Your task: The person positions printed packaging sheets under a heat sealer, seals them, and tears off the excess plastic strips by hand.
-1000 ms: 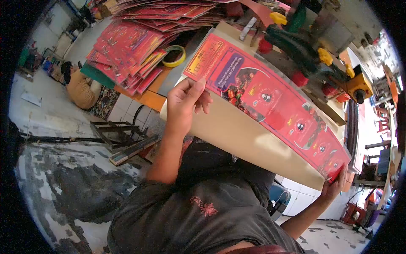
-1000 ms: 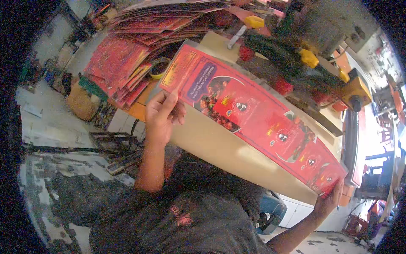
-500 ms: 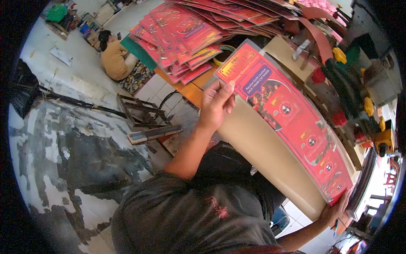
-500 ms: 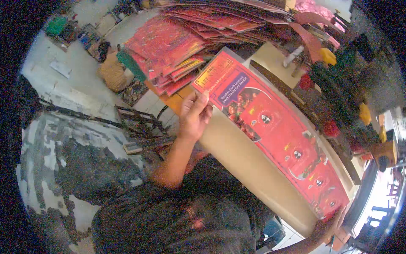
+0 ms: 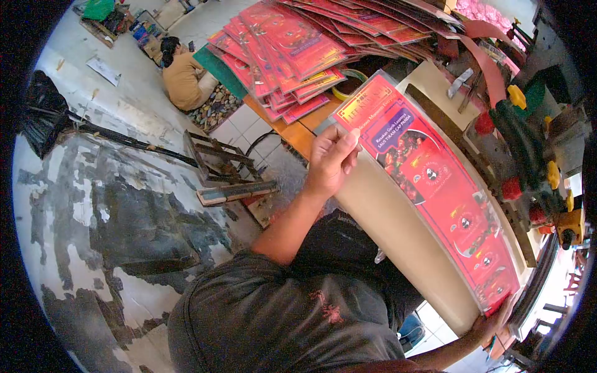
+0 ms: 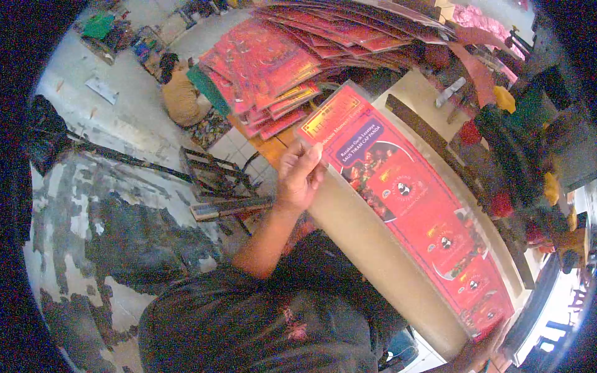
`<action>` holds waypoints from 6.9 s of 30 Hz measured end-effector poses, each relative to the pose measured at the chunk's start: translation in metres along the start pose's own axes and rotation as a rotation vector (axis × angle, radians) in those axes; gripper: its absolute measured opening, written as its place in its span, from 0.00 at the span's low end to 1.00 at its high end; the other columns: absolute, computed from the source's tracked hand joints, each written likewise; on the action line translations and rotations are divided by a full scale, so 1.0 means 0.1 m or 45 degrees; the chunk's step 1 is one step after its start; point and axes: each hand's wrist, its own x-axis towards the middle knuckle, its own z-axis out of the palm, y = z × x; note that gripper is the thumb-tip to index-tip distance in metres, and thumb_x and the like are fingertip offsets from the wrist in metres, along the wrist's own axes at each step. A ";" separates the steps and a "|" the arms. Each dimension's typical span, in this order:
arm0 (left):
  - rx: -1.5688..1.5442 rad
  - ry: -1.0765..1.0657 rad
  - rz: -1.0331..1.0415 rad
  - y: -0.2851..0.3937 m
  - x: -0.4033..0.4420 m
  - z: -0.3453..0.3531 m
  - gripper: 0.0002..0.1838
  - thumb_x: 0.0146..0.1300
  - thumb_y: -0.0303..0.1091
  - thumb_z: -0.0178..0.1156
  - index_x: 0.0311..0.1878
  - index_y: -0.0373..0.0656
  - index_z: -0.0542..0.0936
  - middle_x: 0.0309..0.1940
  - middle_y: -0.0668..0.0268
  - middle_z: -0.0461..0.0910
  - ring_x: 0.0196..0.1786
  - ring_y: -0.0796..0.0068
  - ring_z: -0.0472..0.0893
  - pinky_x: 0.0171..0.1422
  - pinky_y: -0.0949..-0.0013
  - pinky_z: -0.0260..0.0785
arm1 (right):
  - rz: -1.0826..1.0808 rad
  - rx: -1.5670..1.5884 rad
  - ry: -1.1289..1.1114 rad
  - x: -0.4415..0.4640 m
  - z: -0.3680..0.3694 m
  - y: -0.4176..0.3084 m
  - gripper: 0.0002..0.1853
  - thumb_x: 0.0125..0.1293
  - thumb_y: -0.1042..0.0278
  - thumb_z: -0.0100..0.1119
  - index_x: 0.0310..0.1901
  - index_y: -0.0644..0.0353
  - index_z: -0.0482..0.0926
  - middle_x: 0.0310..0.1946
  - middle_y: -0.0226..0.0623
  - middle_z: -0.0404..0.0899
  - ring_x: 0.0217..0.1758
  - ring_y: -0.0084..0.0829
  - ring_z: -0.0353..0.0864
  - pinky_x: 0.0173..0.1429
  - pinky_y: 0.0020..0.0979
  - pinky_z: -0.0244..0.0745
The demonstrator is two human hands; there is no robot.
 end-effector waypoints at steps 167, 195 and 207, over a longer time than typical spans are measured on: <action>1.844 -0.937 0.010 -0.14 1.23 0.17 0.24 0.82 0.45 0.52 0.70 0.41 0.78 0.62 0.51 0.83 0.66 0.65 0.80 0.71 0.64 0.67 | 0.358 -0.311 -0.229 0.82 0.16 -1.09 0.17 0.75 0.59 0.52 0.61 0.45 0.81 0.39 0.49 0.87 0.43 0.50 0.87 0.49 0.50 0.78; 1.829 -0.606 0.262 -0.23 1.03 0.27 0.19 0.74 0.45 0.62 0.63 0.50 0.85 0.40 0.47 0.85 0.38 0.57 0.84 0.47 0.56 0.75 | 0.403 -0.182 -0.105 0.84 0.32 -1.11 0.21 0.74 0.69 0.50 0.64 0.46 0.81 0.49 0.54 0.86 0.52 0.50 0.88 0.55 0.44 0.80; 2.118 -0.530 0.244 -0.26 1.12 0.35 0.19 0.75 0.49 0.59 0.59 0.52 0.87 0.44 0.42 0.84 0.46 0.41 0.84 0.51 0.49 0.75 | 0.358 -0.092 -0.111 0.81 0.35 -1.05 0.20 0.77 0.71 0.48 0.65 0.52 0.81 0.53 0.48 0.88 0.50 0.37 0.90 0.53 0.35 0.79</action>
